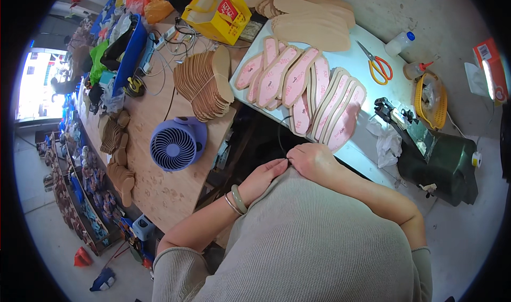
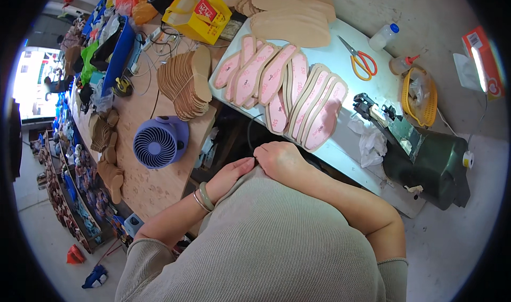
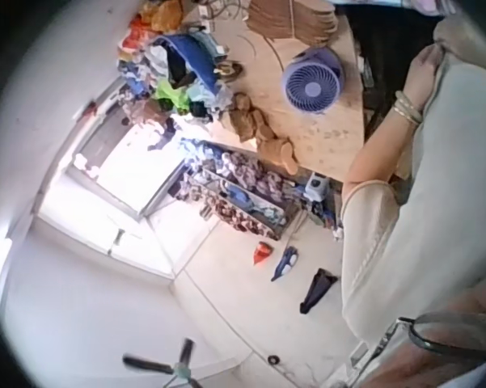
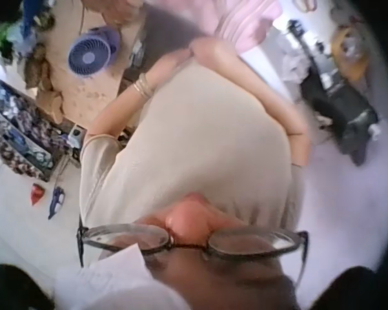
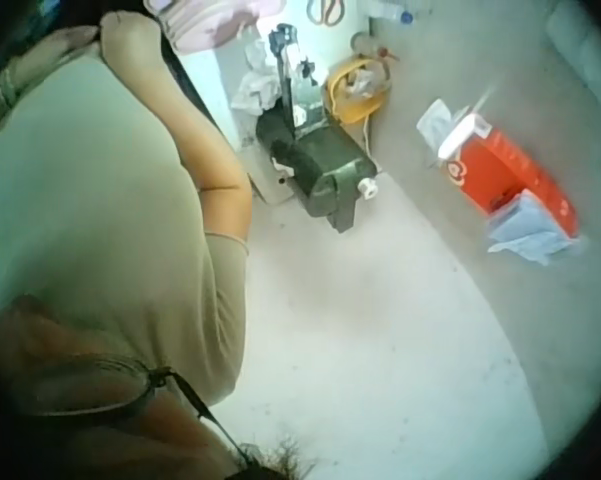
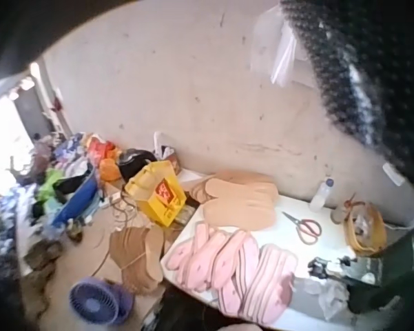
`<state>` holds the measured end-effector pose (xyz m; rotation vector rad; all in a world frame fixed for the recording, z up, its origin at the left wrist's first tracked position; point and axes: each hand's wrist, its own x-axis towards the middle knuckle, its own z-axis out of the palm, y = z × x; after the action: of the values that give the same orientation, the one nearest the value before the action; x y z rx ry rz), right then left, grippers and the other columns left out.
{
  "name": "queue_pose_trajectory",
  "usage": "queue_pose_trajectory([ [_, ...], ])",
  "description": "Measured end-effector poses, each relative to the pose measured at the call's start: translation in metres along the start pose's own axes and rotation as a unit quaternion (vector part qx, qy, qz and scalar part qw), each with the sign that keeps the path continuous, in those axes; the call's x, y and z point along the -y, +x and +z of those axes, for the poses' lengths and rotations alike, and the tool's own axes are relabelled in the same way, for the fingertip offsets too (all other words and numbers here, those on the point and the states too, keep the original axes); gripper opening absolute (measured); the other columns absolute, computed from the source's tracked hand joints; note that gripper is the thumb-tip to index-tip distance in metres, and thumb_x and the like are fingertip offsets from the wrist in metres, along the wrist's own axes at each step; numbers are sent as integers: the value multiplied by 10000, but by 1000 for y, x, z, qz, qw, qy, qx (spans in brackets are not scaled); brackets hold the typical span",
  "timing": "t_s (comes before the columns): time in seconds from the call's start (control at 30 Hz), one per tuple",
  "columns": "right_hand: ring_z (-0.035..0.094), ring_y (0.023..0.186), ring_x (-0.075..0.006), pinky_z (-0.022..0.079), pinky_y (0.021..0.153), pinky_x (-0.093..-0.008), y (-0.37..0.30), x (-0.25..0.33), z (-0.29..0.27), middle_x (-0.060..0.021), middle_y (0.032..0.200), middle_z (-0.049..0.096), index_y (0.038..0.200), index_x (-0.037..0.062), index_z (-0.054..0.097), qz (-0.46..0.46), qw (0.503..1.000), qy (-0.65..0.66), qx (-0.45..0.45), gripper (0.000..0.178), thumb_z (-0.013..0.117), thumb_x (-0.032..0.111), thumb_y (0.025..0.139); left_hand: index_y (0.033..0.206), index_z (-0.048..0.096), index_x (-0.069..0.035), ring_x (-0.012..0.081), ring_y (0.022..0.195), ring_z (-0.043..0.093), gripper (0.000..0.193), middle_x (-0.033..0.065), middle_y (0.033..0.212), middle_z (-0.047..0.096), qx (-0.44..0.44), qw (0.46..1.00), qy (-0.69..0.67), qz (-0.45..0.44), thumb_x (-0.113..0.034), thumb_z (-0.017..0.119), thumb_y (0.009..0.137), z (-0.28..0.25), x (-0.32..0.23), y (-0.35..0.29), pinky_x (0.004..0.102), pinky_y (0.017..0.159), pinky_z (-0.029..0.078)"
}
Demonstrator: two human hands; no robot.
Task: Inspecting and stacking shoe insoles at a workbench, followed by cutting shoe straps using scissors.
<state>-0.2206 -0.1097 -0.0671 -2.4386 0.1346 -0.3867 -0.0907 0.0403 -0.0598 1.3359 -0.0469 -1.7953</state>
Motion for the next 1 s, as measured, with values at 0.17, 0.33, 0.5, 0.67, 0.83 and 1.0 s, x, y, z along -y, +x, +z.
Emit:
queue_pose_trajectory([
  [0.17,619,697,-267,501,596,-374,2,5,-2,-88,708,582,767,42,567,19,998,59,10,71,606,60,712,1189,534,-22,60,967,508,306,-11,1073,565,-60,990,93,85,-251,489,992,-1,11,-1,218,895,410],
  [0.33,633,717,-290,512,622,-381,0,4,-2,-91,778,634,830,35,631,20,995,99,1,78,656,48,757,1159,512,-29,55,935,463,273,-18,1020,525,-62,986,93,128,-234,506,980,-5,12,-7,210,866,393],
  [0.5,618,691,-293,496,590,-375,2,10,-6,-93,747,604,825,35,598,17,994,104,-20,117,662,2,733,1159,491,-30,58,916,468,289,-4,994,533,-80,975,158,133,-243,532,968,2,9,-14,220,837,408],
  [0.67,592,665,-279,482,556,-381,7,13,-12,-89,708,559,813,54,511,10,994,104,14,165,645,8,729,1135,461,-20,70,871,511,315,27,958,569,-74,973,182,124,-230,587,938,5,6,-18,227,798,433],
  [0.83,590,643,-280,480,541,-382,8,10,-13,-90,692,552,825,57,509,-7,993,115,23,180,649,-4,729,1146,448,-29,59,865,510,301,17,952,567,-66,971,169,154,-179,596,932,5,13,-12,220,787,433],
  [1.0,620,667,-286,498,553,-375,11,12,-13,-99,742,596,871,47,533,26,991,133,1,167,651,4,761,1146,431,-28,51,866,512,299,13,923,565,-115,950,232,177,-154,594,929,10,4,-16,216,757,433],
])
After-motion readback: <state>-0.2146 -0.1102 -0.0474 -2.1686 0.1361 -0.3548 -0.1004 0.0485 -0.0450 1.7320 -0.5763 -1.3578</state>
